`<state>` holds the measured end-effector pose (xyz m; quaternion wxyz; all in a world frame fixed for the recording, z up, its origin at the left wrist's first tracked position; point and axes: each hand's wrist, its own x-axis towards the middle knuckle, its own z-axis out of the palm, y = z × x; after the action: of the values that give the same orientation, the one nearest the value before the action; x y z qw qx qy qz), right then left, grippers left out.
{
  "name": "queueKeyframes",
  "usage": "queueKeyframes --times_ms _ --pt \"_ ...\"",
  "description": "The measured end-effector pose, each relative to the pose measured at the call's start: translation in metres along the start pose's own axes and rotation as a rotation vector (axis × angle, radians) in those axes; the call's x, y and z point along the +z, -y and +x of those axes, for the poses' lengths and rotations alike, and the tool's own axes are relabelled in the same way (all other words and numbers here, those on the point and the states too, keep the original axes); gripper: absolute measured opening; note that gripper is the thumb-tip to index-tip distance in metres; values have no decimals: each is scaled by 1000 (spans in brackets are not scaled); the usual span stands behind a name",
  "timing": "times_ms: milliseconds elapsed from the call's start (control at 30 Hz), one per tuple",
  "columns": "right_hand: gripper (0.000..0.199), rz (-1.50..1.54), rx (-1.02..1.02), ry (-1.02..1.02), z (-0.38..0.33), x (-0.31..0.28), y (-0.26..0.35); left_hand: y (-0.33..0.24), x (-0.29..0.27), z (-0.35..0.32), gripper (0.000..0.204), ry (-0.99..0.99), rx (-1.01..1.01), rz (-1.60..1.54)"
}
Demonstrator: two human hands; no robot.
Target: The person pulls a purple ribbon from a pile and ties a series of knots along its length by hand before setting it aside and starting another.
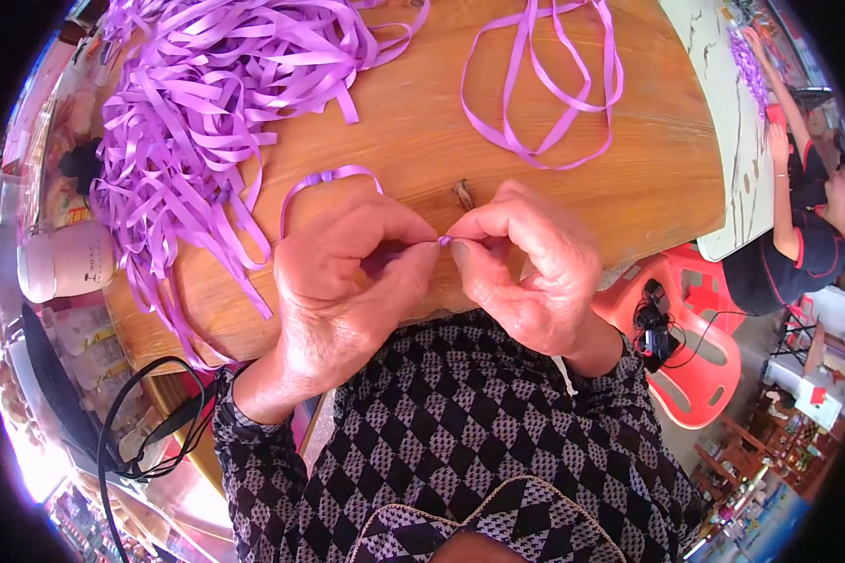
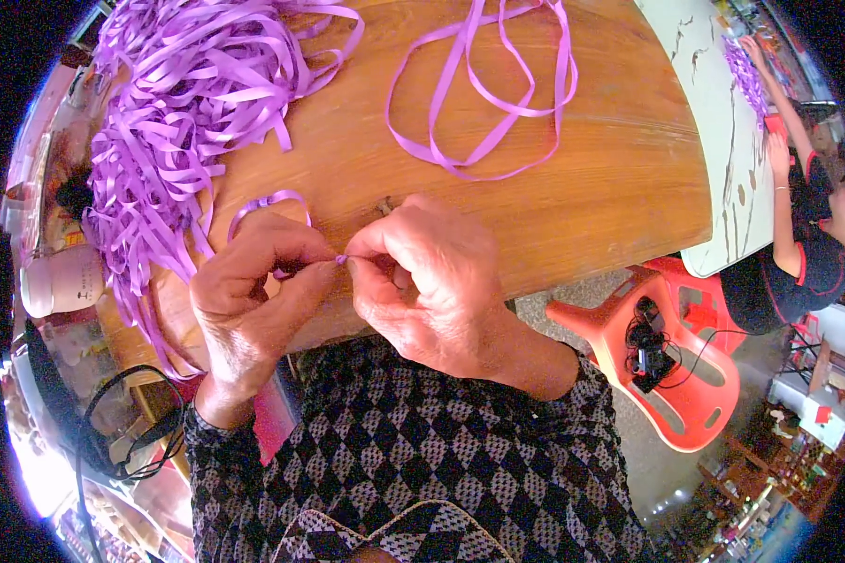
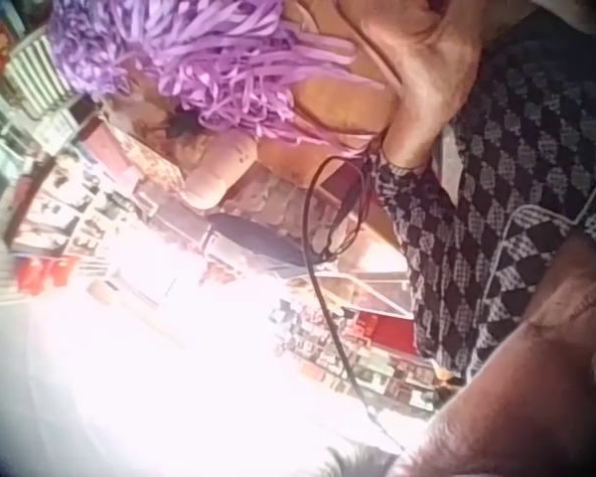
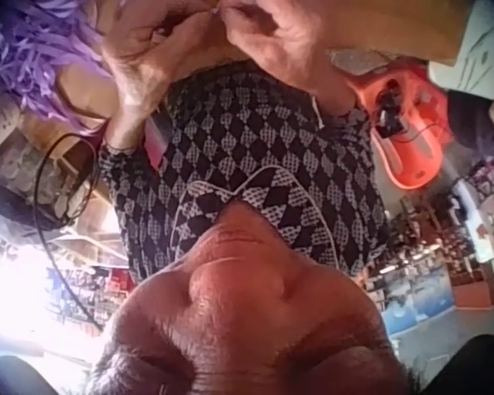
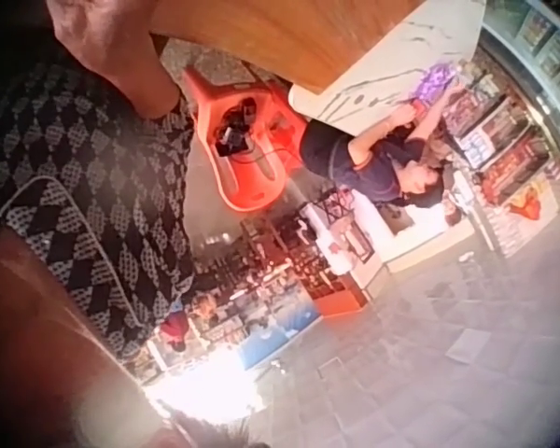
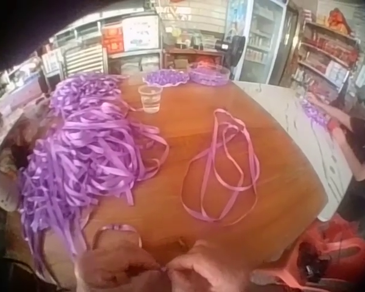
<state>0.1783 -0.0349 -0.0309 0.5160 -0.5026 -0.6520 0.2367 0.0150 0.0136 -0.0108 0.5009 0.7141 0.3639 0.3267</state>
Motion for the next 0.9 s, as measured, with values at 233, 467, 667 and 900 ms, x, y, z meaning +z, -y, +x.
queueKeyframes --times_ms 233,467,667,900 --pt "8 14 -60 56 1 1 0 6 -3 2 2 28 -30 54" --pt "16 0 -108 90 10 -9 -5 5 -1 3 4 -5 -320 -218" --pt "23 -59 -239 102 13 -3 -8 6 2 3 5 -34 -276 -248" --pt "28 -281 -367 60 7 5 -11 7 3 2 4 -47 -299 -261"
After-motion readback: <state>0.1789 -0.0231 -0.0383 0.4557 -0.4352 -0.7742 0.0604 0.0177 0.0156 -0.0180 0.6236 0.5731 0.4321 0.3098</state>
